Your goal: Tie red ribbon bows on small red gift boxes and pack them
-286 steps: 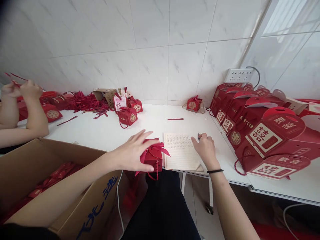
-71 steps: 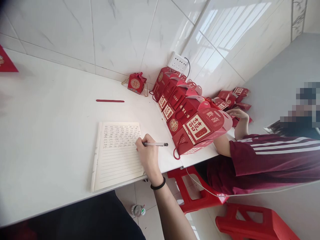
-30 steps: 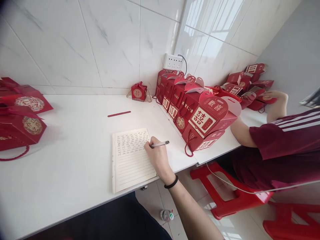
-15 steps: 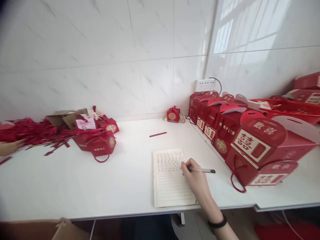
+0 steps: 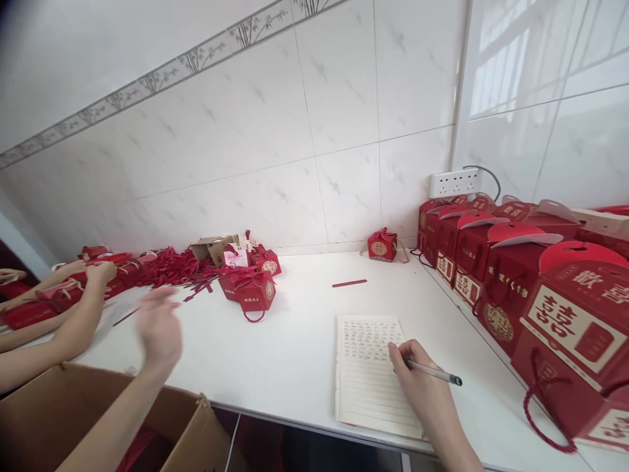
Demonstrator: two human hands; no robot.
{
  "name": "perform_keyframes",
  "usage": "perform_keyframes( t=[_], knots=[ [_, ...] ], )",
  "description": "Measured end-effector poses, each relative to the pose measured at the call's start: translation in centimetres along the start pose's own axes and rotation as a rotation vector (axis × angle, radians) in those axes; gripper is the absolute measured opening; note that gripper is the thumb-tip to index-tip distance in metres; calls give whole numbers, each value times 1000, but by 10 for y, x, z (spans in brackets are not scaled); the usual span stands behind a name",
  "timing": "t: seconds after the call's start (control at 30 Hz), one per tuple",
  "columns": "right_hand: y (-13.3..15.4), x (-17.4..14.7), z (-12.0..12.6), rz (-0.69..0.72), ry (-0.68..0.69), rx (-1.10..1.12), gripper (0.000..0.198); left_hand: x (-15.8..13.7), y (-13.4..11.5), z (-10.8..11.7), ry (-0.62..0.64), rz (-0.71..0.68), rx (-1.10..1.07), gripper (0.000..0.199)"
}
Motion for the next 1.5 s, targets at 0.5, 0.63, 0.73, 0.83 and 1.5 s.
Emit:
perform_keyframes(
  t=[0.5, 0.63, 0.73, 0.83, 1.5],
  knots=[
    [-34, 23, 19, 398, -213, -169, 43, -13, -4, -126, 337, 453, 411, 90],
    [-48, 42, 35, 430, -135, -345, 44, -42, 0, -108, 524, 252, 258, 74],
    [-42, 45, 40, 433, -157, -348, 51, -72, -14, -91, 632, 131, 191, 82],
    [-13, 30, 38, 481, -252, -250, 50, -97, -39, -72, 717, 119, 221, 96],
    [79, -10, -41, 574, 621, 114, 97, -115, -77, -47, 841, 75, -67, 31]
  ],
)
Point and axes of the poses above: each hand's wrist, its own x-axis towards the middle knuckle, its own z-axis out of the back of the hand, y = z × x, the point moved 1 cm from there along x, towards the middle knuckle, and after that the axes turned 8 degrees about x, right-handed, at the moved point
